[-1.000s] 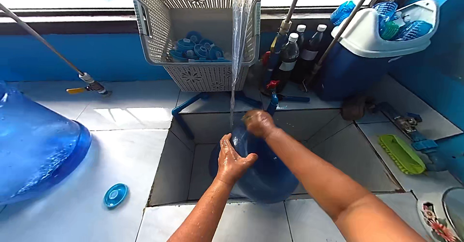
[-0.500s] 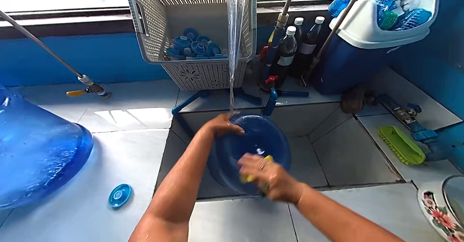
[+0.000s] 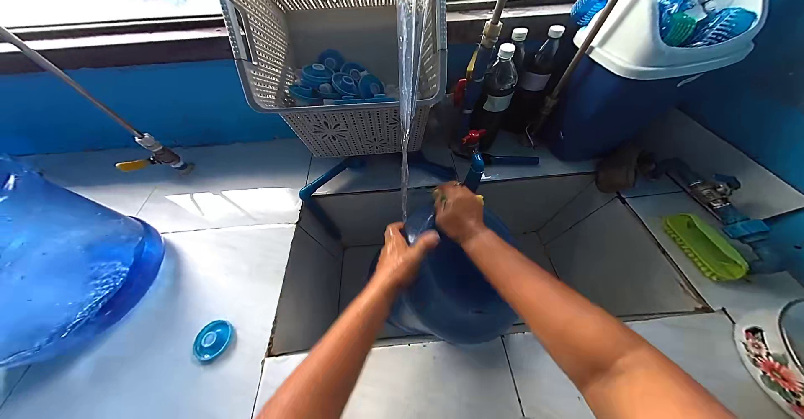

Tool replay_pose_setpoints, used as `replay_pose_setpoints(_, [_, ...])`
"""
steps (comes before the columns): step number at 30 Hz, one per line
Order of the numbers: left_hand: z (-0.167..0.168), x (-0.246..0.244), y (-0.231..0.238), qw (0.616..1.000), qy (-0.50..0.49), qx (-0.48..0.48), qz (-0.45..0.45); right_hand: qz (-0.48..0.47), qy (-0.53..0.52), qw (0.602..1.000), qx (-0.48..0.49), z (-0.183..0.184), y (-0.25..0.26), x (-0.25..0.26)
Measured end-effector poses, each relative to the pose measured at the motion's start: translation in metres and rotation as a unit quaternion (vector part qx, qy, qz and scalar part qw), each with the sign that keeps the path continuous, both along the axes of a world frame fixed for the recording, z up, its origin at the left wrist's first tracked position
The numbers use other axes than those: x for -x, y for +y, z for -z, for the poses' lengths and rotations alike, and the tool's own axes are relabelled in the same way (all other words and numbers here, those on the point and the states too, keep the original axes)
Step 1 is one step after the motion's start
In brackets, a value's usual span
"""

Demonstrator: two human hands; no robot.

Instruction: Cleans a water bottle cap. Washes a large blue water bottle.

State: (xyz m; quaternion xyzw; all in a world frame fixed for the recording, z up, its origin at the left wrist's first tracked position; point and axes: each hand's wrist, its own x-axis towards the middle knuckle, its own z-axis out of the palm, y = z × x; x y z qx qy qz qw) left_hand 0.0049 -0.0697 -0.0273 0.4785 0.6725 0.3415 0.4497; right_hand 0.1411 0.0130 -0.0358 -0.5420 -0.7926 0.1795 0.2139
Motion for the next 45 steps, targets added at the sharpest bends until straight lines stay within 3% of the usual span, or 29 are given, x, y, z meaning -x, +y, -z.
replay_pose_setpoints(2, [-0.013, 0.019, 0.044, 0.995, -0.028, 0.024, 0.092, -0.175, 0.106, 0.971, -0.126, 0.027, -0.078, 0.007])
replay_pose_setpoints(4, [-0.018, 0.046, 0.076, 0.976, -0.020, 0.054, 0.209, -0.331, 0.145, 0.920, -0.149, 0.036, -0.125, -0.009])
replay_pose_setpoints(5, [-0.014, 0.051, 0.079, 0.974, -0.003, 0.039, 0.223, -0.341, 0.140, 0.917, -0.155, 0.039, -0.122, -0.027])
replay_pose_setpoints(7, [0.001, 0.041, 0.060, 0.984, -0.011, -0.014, 0.175, -0.228, 0.092, 0.955, -0.163, 0.043, -0.077, -0.068])
replay_pose_setpoints(9, [0.010, 0.016, 0.035, 0.993, 0.018, -0.017, 0.112, -0.060, 0.031, 0.995, -0.078, 0.036, -0.016, -0.084])
replay_pose_setpoints(11, [0.014, -0.008, 0.017, 0.996, 0.065, -0.008, 0.067, 0.036, -0.016, 0.999, 0.030, 0.015, 0.017, -0.053])
replay_pose_setpoints(13, [0.022, -0.014, 0.006, 0.996, 0.071, -0.057, 0.017, -0.084, -0.069, 0.992, 0.061, -0.014, 0.010, 0.002])
replay_pose_setpoints(15, [0.029, -0.010, -0.007, 0.993, 0.033, -0.105, -0.035, -0.237, -0.131, 0.958, 0.091, -0.039, 0.005, 0.038])
replay_pose_setpoints(17, [0.023, -0.007, -0.022, 0.995, 0.032, -0.076, -0.053, -0.258, -0.130, 0.946, 0.150, -0.039, 0.031, 0.044])
replay_pose_setpoints(20, [0.025, -0.002, -0.041, 0.990, -0.016, -0.083, -0.111, -0.160, -0.049, 0.947, 0.274, -0.015, 0.089, 0.007])
replay_pose_setpoints(22, [0.031, 0.013, -0.057, 0.977, -0.055, -0.119, -0.170, -0.099, 0.065, 0.942, 0.315, 0.011, 0.084, -0.037])
replay_pose_setpoints(24, [0.041, 0.032, -0.070, 0.958, -0.073, -0.150, -0.231, -0.009, 0.227, 0.928, 0.296, 0.047, 0.031, -0.068])
replay_pose_setpoints(27, [0.047, 0.047, -0.083, 0.940, -0.069, -0.171, -0.286, 0.023, 0.402, 0.909, 0.113, 0.070, -0.080, -0.065])
replay_pose_setpoints(29, [0.046, 0.054, -0.086, 0.954, 0.062, -0.198, -0.217, -0.043, 0.383, 0.923, 0.000, 0.067, -0.094, -0.056])
replay_pose_setpoints(30, [0.045, 0.057, -0.086, 0.948, 0.187, -0.216, -0.140, -0.069, 0.349, 0.935, -0.004, 0.059, -0.077, -0.054])
replay_pose_setpoints(32, [0.039, 0.054, -0.077, 0.880, 0.394, -0.266, 0.015, -0.079, 0.328, 0.938, 0.084, 0.043, -0.021, -0.047])
replay_pose_setpoints(33, [0.035, 0.050, -0.071, 0.857, 0.436, -0.267, 0.066, -0.050, 0.348, 0.927, 0.132, 0.040, 0.000, -0.040])
replay_pose_setpoints(35, [0.026, 0.061, -0.057, 0.865, 0.449, -0.201, 0.103, 0.027, 0.373, 0.919, 0.127, 0.039, -0.010, -0.018])
replay_pose_setpoints(39, [0.014, 0.089, -0.047, 0.875, 0.461, -0.135, 0.067, -0.005, 0.358, 0.931, -0.073, 0.076, -0.100, 0.016])
replay_pose_setpoints(40, [0.011, 0.083, -0.049, 0.866, 0.476, -0.126, 0.092, -0.023, 0.348, 0.934, -0.075, 0.074, -0.094, 0.015])
replay_pose_setpoints(43, [0.002, 0.054, -0.042, 0.856, 0.460, -0.120, 0.203, -0.055, 0.338, 0.938, 0.057, 0.041, -0.024, 0.011])
replay_pose_setpoints(45, [0.003, 0.042, -0.026, 0.871, 0.435, -0.104, 0.204, -0.025, 0.365, 0.927, 0.076, 0.038, -0.030, 0.024])
